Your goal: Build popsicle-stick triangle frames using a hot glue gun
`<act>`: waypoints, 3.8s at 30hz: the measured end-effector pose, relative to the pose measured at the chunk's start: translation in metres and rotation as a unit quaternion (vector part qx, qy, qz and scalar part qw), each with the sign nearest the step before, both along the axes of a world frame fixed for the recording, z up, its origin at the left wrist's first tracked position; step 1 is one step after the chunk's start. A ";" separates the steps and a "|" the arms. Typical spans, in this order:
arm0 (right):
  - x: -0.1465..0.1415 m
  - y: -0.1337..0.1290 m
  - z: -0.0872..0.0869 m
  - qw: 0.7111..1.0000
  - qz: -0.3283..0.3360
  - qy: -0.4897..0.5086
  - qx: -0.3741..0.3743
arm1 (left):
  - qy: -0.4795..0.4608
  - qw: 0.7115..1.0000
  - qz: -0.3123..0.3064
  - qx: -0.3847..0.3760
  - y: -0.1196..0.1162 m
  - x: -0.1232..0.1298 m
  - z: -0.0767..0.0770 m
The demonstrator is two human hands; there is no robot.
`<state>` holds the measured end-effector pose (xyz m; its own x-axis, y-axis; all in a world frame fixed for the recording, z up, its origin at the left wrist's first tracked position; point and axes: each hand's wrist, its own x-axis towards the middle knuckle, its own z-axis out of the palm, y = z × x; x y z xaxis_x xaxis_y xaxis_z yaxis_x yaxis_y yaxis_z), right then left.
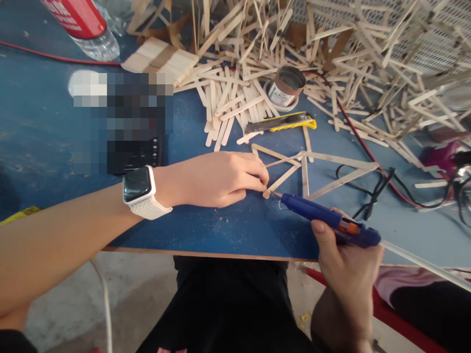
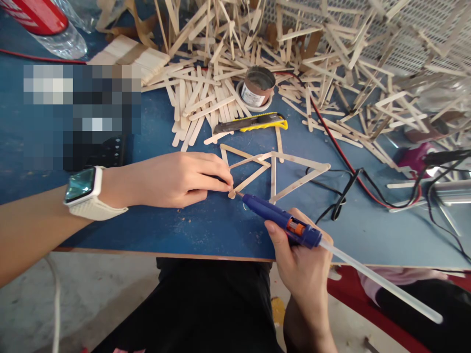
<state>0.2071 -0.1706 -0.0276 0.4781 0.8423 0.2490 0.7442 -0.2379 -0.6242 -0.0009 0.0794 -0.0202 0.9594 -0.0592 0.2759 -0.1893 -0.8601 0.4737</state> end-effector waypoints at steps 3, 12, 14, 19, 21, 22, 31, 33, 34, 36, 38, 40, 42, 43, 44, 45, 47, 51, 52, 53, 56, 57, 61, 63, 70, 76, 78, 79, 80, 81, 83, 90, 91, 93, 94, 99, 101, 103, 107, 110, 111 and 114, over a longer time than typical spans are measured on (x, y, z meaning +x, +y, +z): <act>0.001 0.001 -0.001 1.000 0.007 0.003 0.004 | -0.006 1.000 -0.003 0.002 0.000 0.000 0.000; 0.002 0.000 -0.005 1.000 -0.004 -0.002 0.019 | -0.020 1.000 -0.008 -0.002 0.000 0.000 -0.002; 0.002 0.000 -0.005 1.000 -0.004 0.002 0.016 | -0.023 1.000 -0.010 -0.003 0.001 0.000 -0.002; -0.002 0.004 -0.002 1.000 -0.001 -0.004 0.008 | -0.014 1.000 -0.010 -0.011 0.001 -0.001 -0.001; -0.003 0.006 0.001 1.000 -0.009 -0.005 0.013 | -0.013 1.000 -0.009 -0.012 0.000 -0.001 0.000; -0.004 0.007 0.002 1.000 -0.011 -0.004 0.014 | -0.012 1.000 -0.009 -0.012 0.000 -0.001 0.000; -0.003 0.007 0.002 1.000 -0.007 -0.023 0.000 | -0.013 1.000 -0.008 -0.008 0.000 0.000 -0.002; -0.001 0.005 0.000 0.999 -0.009 -0.035 -0.001 | -0.018 1.000 -0.007 -0.005 0.000 0.000 -0.003; -0.001 0.003 -0.001 0.999 -0.011 -0.039 -0.001 | -0.018 1.000 -0.006 -0.003 0.000 0.000 -0.003; 0.000 0.002 -0.002 0.999 -0.017 -0.042 -0.002 | -0.019 1.000 -0.004 0.004 0.000 0.000 -0.003; -0.001 0.002 -0.001 0.999 -0.025 -0.045 -0.005 | -0.024 1.000 -0.004 0.010 0.000 0.000 -0.002; -0.002 0.003 0.000 0.998 -0.028 -0.051 -0.007 | -0.031 0.999 -0.003 0.013 0.000 0.000 -0.002; -0.003 0.005 0.002 0.998 -0.025 -0.057 -0.007 | -0.033 0.999 -0.002 0.013 0.000 0.000 -0.002; -0.004 0.006 0.002 0.998 -0.021 -0.060 -0.007 | -0.034 0.999 -0.003 0.012 0.000 0.000 -0.002; -0.005 0.007 0.003 0.998 -0.019 -0.063 -0.007 | -0.035 0.999 -0.004 0.011 0.000 0.000 -0.003; -0.005 0.008 0.004 0.998 -0.017 -0.065 -0.009 | -0.036 0.999 -0.005 0.010 0.000 0.000 -0.003; -0.005 0.009 0.005 0.998 -0.015 -0.067 -0.013 | -0.037 0.999 -0.006 0.011 0.000 0.000 -0.004; -0.003 0.007 0.008 0.998 -0.018 -0.060 -0.026 | -0.032 0.999 -0.004 0.012 0.001 0.000 -0.004; -0.003 0.007 0.009 0.998 -0.020 -0.057 -0.028 | -0.030 0.999 -0.003 0.012 0.001 0.000 -0.004; -0.002 0.007 0.011 0.998 -0.022 -0.056 -0.029 | -0.029 1.000 -0.004 0.011 0.001 0.000 -0.004; -0.002 0.008 0.014 0.998 -0.018 -0.050 -0.035 | -0.031 0.999 -0.006 0.006 0.001 0.000 -0.004; -0.003 0.008 0.015 0.998 -0.017 -0.048 -0.037 | -0.033 0.999 -0.006 0.004 0.001 0.000 -0.004; -0.003 0.009 0.016 0.998 -0.021 -0.041 -0.040 | -0.026 1.000 0.003 0.002 0.001 0.000 -0.004; -0.003 0.009 0.017 0.998 -0.022 -0.037 -0.043 | -0.021 1.000 0.003 0.004 0.001 0.000 -0.004; -0.001 0.009 0.017 0.998 -0.016 -0.040 -0.042 | -0.017 1.000 0.001 0.005 0.001 0.000 -0.003; 0.001 0.006 0.016 0.998 -0.008 -0.025 -0.054 | -0.020 1.000 -0.001 0.004 0.001 -0.001 -0.004; 0.001 0.006 0.016 0.999 -0.006 -0.021 -0.048 | -0.021 1.000 -0.001 0.003 0.001 -0.001 -0.004; 0.001 0.007 0.016 0.999 -0.006 -0.021 -0.043 | -0.023 1.000 -0.001 0.004 0.001 -0.001 -0.004; 0.001 0.007 0.016 0.999 -0.006 -0.022 -0.039 | -0.025 1.000 -0.002 0.005 0.001 -0.001 -0.005; 0.000 0.007 0.016 0.999 -0.004 -0.022 -0.038 | -0.024 1.000 -0.002 0.006 0.001 -0.001 -0.005; -0.001 0.008 0.017 0.999 0.000 -0.022 -0.039 | -0.021 1.000 0.000 0.007 0.001 0.000 -0.004; -0.003 0.008 0.016 0.999 0.009 -0.018 -0.046 | -0.030 1.000 0.000 0.002 0.001 0.001 -0.004; -0.003 0.009 0.016 0.999 0.011 -0.019 -0.046 | -0.032 0.999 -0.001 0.002 0.001 0.001 -0.004; -0.002 0.008 0.016 0.999 0.014 -0.021 -0.041 | -0.033 0.999 -0.002 0.002 0.001 0.001 -0.004; -0.002 0.008 0.015 0.999 0.013 -0.021 -0.038 | -0.032 0.999 -0.002 0.002 0.001 0.001 -0.004; 0.000 0.005 0.013 0.999 -0.029 -0.007 -0.026 | -0.025 1.000 0.001 0.004 0.001 -0.001 -0.004; -0.001 0.004 0.014 0.999 -0.044 0.002 -0.020 | -0.020 1.000 0.001 0.003 0.001 -0.001 -0.004; -0.002 0.005 0.016 0.999 -0.035 0.016 -0.017 | -0.016 1.000 0.000 0.002 0.001 -0.001 -0.004; -0.005 0.011 0.019 0.999 0.001 0.041 -0.013 | -0.017 1.000 -0.002 -0.003 0.001 0.000 -0.004; -0.006 0.012 0.020 0.999 0.001 0.051 -0.007 | -0.017 1.000 -0.001 -0.004 0.001 0.000 -0.004; -0.006 0.012 0.020 0.999 0.000 0.052 -0.008 | -0.016 1.000 -0.001 -0.003 0.001 0.000 -0.004; -0.005 0.011 0.019 0.999 -0.003 0.048 -0.018 | -0.012 1.000 0.002 0.000 0.000 0.000 -0.004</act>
